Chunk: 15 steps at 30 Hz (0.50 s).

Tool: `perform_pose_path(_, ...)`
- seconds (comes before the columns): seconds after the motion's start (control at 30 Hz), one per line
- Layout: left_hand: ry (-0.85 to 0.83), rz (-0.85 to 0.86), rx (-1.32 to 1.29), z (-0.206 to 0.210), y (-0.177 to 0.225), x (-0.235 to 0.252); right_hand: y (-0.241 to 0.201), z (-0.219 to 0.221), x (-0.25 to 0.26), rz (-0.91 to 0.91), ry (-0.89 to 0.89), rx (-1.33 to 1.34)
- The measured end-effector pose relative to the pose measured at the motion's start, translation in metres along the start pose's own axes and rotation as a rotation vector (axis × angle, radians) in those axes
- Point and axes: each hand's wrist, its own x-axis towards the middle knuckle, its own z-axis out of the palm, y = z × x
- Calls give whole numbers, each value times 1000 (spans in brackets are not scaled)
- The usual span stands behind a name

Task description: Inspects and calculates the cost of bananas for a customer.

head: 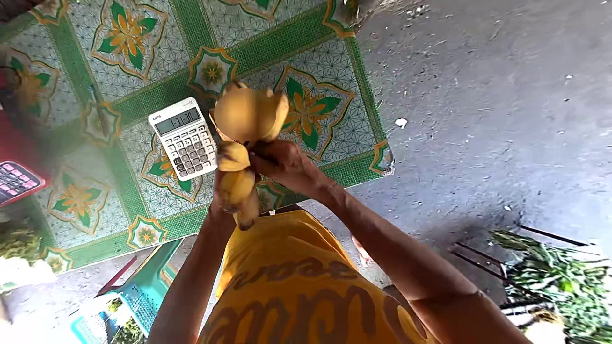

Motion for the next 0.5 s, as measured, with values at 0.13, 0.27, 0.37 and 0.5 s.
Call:
perform_pose_path(0.13,35,-88,-259,29,16,16,-18,-28,43,-279,-104,-366)
perform_pose_path(0.27,-3,-270,-420,24,-9,15,-3,-46,53,-327,-283,-511)
perform_pose_path(0.37,-87,-346,-733,25,-17,25,21,-44,48,-376,-358,-438)
perform_pose_path(0.5,-185,-346,-960,11,-6,28,33,-54,50,-214,-497,-190)
